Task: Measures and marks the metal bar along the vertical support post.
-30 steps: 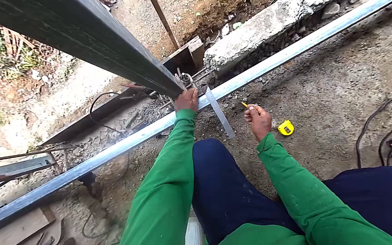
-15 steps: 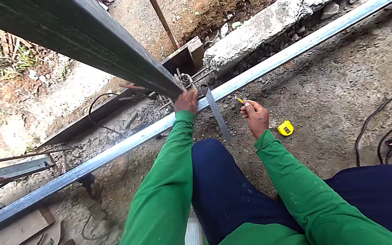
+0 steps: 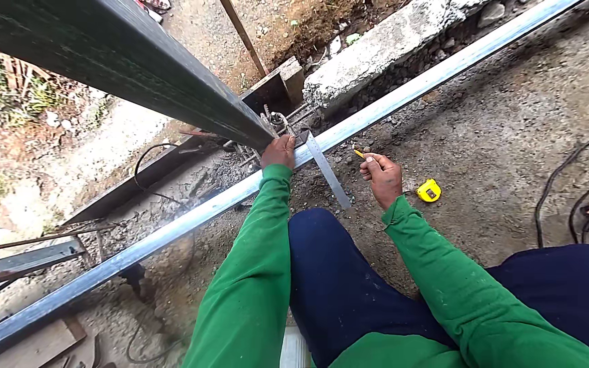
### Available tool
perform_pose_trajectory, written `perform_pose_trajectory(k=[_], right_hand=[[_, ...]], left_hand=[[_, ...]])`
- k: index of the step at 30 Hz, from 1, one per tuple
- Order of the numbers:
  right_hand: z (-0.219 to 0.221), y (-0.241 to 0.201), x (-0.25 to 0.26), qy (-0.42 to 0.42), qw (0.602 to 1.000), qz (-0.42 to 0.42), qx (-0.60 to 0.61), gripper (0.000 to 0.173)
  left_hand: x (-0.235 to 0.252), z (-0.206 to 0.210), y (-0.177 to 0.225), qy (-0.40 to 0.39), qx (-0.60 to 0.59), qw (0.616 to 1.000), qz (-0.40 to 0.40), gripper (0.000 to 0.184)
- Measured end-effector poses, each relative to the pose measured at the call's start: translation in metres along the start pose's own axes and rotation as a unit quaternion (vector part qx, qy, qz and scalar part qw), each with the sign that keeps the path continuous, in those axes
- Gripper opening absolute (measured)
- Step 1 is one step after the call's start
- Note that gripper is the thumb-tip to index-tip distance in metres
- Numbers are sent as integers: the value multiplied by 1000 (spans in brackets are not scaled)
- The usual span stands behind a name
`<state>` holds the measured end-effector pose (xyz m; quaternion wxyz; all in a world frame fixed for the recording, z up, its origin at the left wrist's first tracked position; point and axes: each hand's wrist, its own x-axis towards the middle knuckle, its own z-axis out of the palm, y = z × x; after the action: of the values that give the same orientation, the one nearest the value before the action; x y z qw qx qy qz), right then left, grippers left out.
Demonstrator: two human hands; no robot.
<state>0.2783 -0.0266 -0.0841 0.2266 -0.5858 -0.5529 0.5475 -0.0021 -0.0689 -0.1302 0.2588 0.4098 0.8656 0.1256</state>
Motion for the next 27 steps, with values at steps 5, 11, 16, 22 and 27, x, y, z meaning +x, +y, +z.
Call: perform_pose_trajectory(k=[5, 11, 16, 22, 27], right_hand=[[-3, 1, -1, 1, 1000, 2, 0, 34], [2, 1, 10, 1, 1000, -4, 24, 29], [8, -7, 11, -23, 1000, -9, 6, 32], [20, -21, 22, -58, 996, -22, -70, 31], [35, -33, 38, -92, 983, -43, -153, 32]], left_hand=[[-1, 2, -1, 6, 6, 1000, 0, 45], [1, 8, -3, 21, 22, 1000, 4, 46], [0, 7, -2, 28, 32, 999, 8, 45], [1, 9, -2, 24, 43, 999, 4, 45], [1, 9, -3, 29, 43, 999, 9, 45]])
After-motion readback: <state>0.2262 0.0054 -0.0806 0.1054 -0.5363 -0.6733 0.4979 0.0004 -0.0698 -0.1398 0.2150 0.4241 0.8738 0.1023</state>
